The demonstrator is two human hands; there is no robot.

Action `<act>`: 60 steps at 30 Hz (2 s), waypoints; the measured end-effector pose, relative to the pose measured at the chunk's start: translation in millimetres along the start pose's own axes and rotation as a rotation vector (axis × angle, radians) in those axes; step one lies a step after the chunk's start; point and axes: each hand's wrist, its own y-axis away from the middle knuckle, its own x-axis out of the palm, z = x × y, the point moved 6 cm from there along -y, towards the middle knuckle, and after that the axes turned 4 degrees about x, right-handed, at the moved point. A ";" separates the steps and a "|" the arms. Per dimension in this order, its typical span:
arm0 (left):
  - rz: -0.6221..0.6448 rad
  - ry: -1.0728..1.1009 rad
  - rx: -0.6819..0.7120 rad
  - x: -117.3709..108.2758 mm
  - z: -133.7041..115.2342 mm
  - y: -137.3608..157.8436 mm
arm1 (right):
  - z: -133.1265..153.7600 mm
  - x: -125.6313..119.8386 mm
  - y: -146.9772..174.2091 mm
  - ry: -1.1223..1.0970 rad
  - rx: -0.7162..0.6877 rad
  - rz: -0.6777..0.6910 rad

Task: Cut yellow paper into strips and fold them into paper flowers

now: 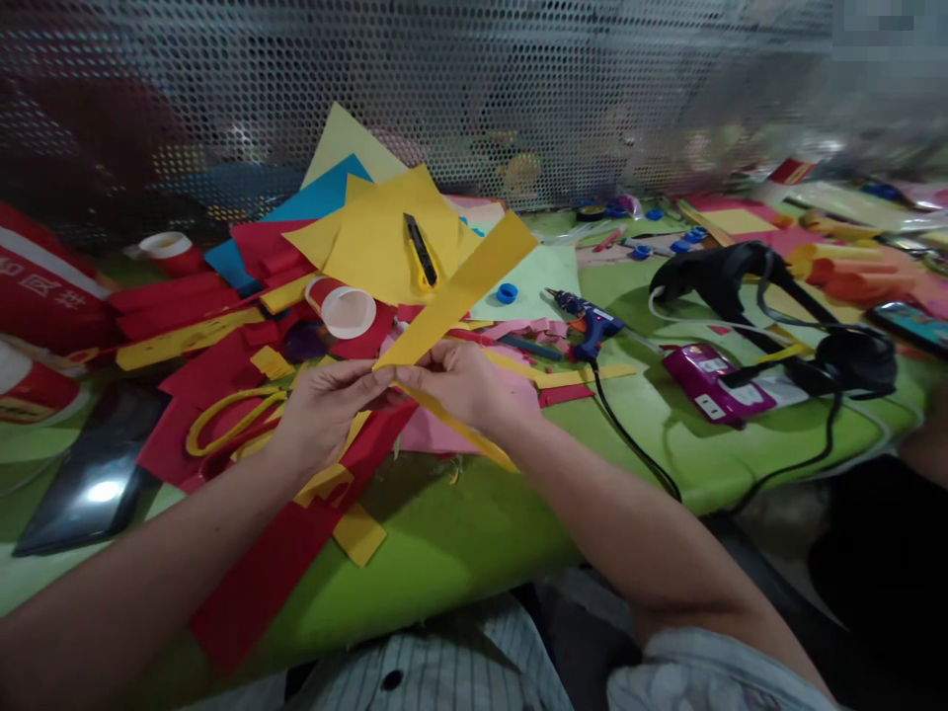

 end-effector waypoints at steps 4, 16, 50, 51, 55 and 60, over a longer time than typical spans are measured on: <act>-0.036 0.034 -0.076 -4.1 3.0 -0.8 | -1.4 -3.0 -0.5 -0.105 0.072 0.089; -0.058 0.060 -0.133 -7.8 4.6 -4.0 | -1.0 3.6 -6.3 -0.052 0.001 0.099; -0.037 0.038 -0.055 -0.5 0.4 1.5 | -2.3 4.2 -1.1 -0.092 -0.046 -0.046; -0.053 0.049 -0.043 -1.0 0.7 2.0 | -0.5 5.7 -0.4 -0.116 -0.052 -0.038; -0.082 0.087 -0.017 -2.1 1.8 2.4 | 2.7 7.5 1.0 -0.167 -0.066 -0.038; -0.030 0.052 -0.047 -2.3 1.8 -1.3 | 0.3 5.9 -0.5 -0.135 -0.042 0.011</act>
